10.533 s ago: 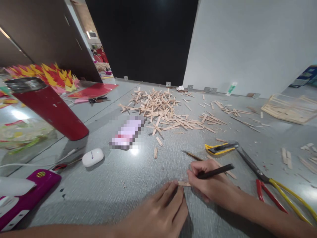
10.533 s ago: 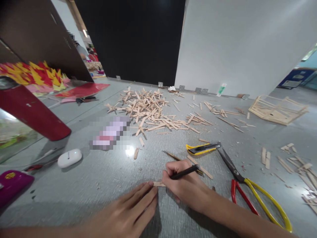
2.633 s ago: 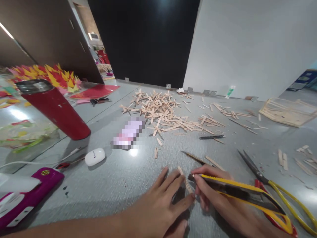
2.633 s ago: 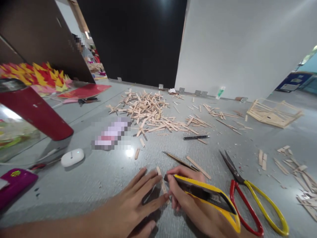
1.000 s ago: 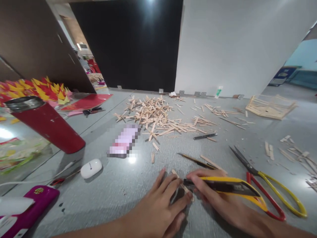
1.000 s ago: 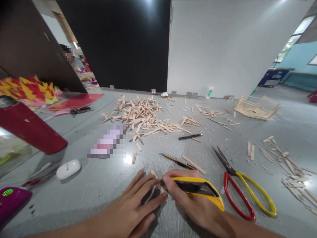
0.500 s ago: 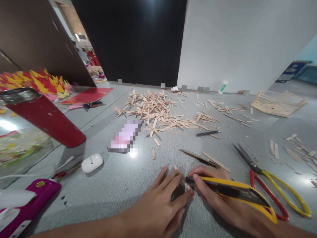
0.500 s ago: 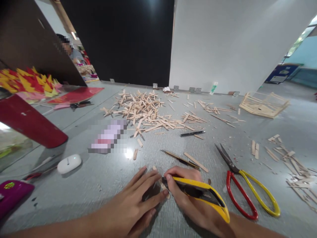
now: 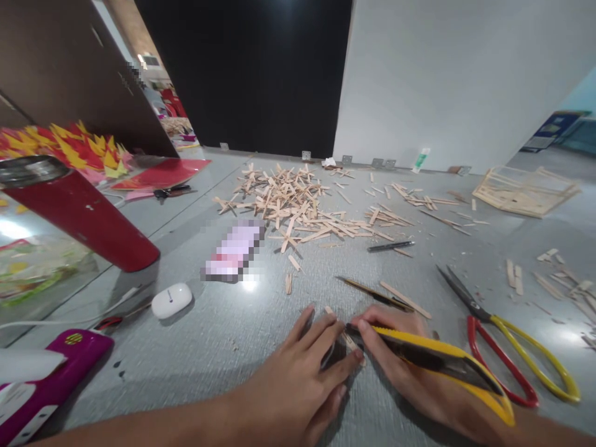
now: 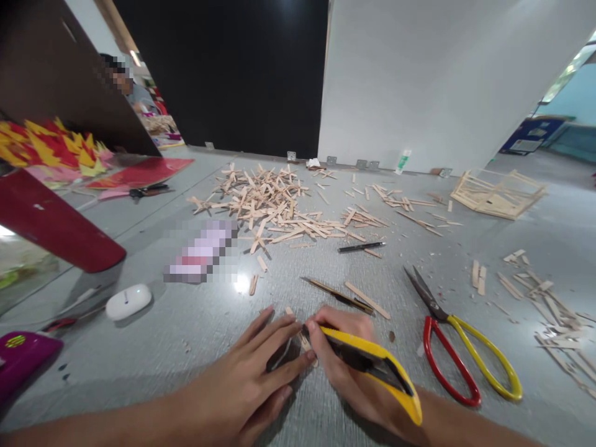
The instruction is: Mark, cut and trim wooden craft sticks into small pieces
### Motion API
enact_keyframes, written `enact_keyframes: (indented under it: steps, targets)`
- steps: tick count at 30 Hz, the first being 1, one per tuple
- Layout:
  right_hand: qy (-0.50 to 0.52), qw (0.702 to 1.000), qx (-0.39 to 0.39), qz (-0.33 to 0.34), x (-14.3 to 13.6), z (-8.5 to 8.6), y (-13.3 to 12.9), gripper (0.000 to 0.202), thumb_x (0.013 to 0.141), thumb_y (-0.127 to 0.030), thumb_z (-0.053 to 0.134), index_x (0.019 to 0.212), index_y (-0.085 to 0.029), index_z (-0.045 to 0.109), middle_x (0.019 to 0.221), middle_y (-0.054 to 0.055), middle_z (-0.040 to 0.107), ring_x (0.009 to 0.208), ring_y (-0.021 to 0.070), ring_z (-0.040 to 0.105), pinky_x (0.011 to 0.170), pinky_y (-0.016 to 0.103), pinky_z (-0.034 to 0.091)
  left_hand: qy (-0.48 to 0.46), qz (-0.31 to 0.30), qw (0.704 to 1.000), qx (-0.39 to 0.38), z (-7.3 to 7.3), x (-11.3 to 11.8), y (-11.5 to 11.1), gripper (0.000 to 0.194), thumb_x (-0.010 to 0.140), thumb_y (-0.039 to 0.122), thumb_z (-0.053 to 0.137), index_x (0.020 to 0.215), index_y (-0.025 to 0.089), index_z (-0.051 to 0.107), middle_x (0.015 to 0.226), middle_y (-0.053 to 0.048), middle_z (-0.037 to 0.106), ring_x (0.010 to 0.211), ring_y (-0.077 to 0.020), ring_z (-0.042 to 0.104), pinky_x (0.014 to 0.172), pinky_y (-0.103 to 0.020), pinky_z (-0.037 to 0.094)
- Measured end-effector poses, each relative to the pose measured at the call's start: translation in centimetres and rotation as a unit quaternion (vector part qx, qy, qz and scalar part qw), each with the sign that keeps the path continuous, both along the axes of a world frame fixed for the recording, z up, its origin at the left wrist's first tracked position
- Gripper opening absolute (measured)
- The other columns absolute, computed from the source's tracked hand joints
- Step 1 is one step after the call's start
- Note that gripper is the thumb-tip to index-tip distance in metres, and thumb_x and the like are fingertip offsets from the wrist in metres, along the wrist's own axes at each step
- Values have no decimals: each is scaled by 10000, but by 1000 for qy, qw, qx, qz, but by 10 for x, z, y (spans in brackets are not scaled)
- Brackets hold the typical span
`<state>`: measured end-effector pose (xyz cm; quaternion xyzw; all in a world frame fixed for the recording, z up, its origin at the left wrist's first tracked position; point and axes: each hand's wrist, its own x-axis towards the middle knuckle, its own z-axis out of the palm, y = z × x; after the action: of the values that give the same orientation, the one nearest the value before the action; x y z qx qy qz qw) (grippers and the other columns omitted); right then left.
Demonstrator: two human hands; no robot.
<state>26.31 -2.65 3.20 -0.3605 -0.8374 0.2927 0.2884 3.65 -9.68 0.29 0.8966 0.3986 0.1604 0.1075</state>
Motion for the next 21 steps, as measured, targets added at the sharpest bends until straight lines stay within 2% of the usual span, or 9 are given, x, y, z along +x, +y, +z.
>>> enact_keyframes:
  steps: [4, 7, 10, 14, 18, 21]
  targets:
    - [-9, 1000, 6, 19, -3, -13, 0, 289, 1080, -302, 551, 793, -264, 565, 653, -41, 606, 551, 142, 582, 546, 280, 444, 26, -2, 999, 24, 2, 3, -1, 562, 1131, 353, 500, 1664, 183, 441, 1586, -207, 571, 1548, -392, 472, 1309, -662, 292]
    - [-9, 1000, 20, 13, -5, -19, 1, 281, 1076, -279, 525, 798, -270, 483, 629, -62, 536, 520, 126, 525, 526, 268, 401, 51, 1, 998, 44, 3, 5, -3, 606, 1138, 408, 482, 1672, 130, 407, 1614, -236, 539, 1565, -422, 438, 1319, -673, 232]
    - [-9, 999, 29, 24, -6, -18, 3, 310, 1091, -294, 480, 787, -284, 416, 618, -63, 510, 501, 133, 503, 504, 282, 369, 56, 3, 997, 46, 1, 5, -5, 668, 1142, 474, 473, 1700, 131, 342, 1654, -238, 499, 1587, -419, 401, 1326, -664, 185]
    - [-31, 997, 40, 52, -5, -15, 5, 302, 1096, -269, 447, 798, -291, 400, 620, -61, 507, 494, 145, 504, 507, 294, 376, 64, -8, 997, 48, -1, 3, -6, 782, 1133, 615, 439, 1731, 146, 254, 1688, -246, 452, 1605, -429, 367, 1319, -688, 121]
    - [-40, 994, 66, 75, -3, -17, 7, 281, 1089, -230, 428, 818, -290, 384, 622, -67, 501, 479, 135, 493, 503, 283, 368, 75, -6, 995, 59, -1, 3, -6, 739, 1153, 585, 387, 1714, 114, 288, 1662, -278, 470, 1579, -445, 408, 1303, -699, 135]
    - [-42, 993, 72, 85, -2, -19, 8, 263, 1060, -186, 441, 825, -288, 382, 617, -73, 498, 476, 129, 498, 507, 275, 362, 73, -5, 995, 64, -1, 3, -6, 697, 1156, 529, 411, 1704, 111, 313, 1657, -263, 484, 1568, -434, 427, 1310, -687, 132]
